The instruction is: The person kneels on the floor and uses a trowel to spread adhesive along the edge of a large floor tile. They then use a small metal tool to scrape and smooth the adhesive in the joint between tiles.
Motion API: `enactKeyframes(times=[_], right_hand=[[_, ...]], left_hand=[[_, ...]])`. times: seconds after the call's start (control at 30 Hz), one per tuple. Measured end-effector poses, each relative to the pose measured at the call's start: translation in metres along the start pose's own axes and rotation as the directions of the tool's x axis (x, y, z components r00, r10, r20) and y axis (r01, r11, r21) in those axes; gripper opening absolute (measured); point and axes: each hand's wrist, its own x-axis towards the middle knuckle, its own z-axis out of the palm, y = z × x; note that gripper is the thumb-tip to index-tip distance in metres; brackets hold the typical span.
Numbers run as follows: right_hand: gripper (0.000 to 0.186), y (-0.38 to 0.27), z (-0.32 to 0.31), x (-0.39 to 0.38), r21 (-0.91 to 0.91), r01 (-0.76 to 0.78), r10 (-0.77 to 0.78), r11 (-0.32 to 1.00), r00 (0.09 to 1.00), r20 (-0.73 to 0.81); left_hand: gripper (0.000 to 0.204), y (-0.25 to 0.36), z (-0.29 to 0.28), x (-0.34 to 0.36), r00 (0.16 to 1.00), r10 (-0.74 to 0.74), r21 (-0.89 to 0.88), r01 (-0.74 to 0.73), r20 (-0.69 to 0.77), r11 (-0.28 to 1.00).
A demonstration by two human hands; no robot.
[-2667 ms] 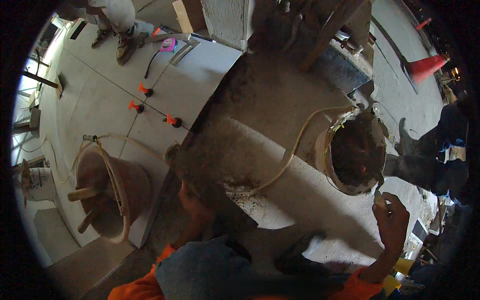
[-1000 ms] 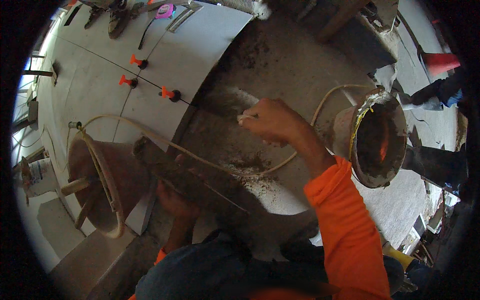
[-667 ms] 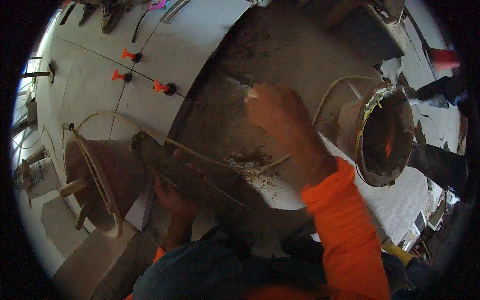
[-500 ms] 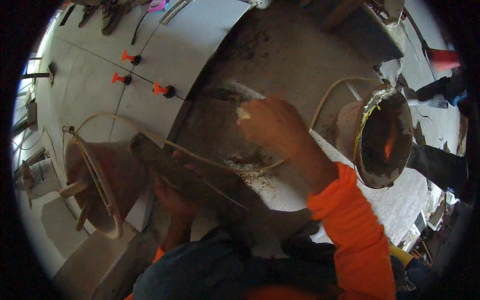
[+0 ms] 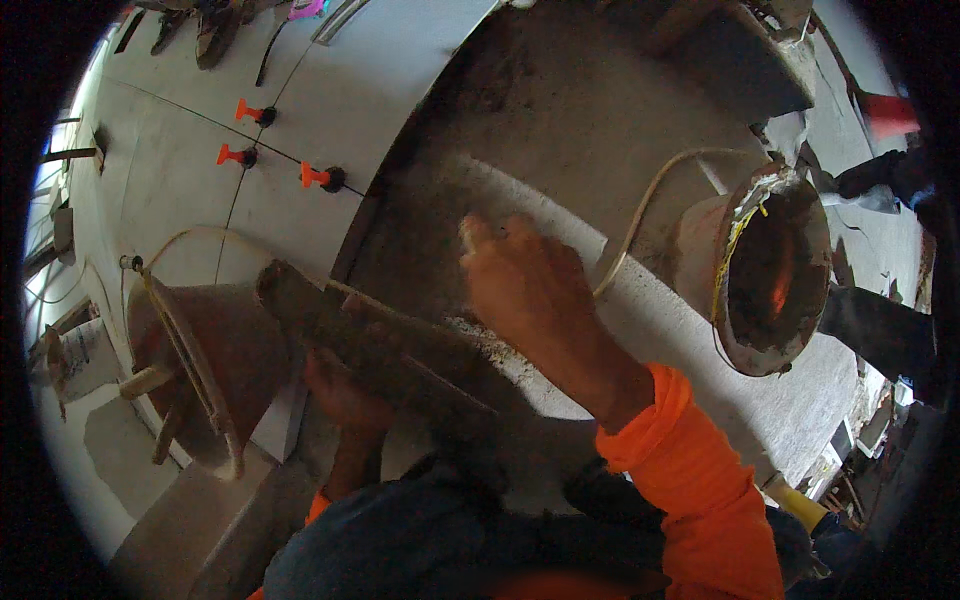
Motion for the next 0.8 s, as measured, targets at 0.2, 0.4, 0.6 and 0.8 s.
enactKeyframes(times=[0.2,0.4,0.6,0.8], right_hand=[[0.036,-0.001,0.001,-0.002,0.004,0.078,-0.078,0.997,0.997,0.008],[0.036,0.02,-0.019,0.034,0.023,0.021,-0.019,1.0,0.998,-0.061],[0.027,0.078,-0.029,0.082,0.021,0.112,-0.114,0.993,0.983,0.147],[0.037,0.126,-0.083,0.121,-0.014,0.036,-0.035,0.999,0.998,0.059]], left_hand=[[0.067,0.002,0.0,0.004,0.989,-0.009,0.075,-0.002,0.145,0.997],[0.064,-0.002,0.002,0.002,0.995,0.086,0.094,-0.082,-0.043,0.992],[0.06,0.0,0.005,0.004,0.998,0.042,0.169,-0.05,0.052,0.984],[0.061,0.005,0.024,-0.005,0.999,0.041,0.086,-0.042,0.022,0.995]])
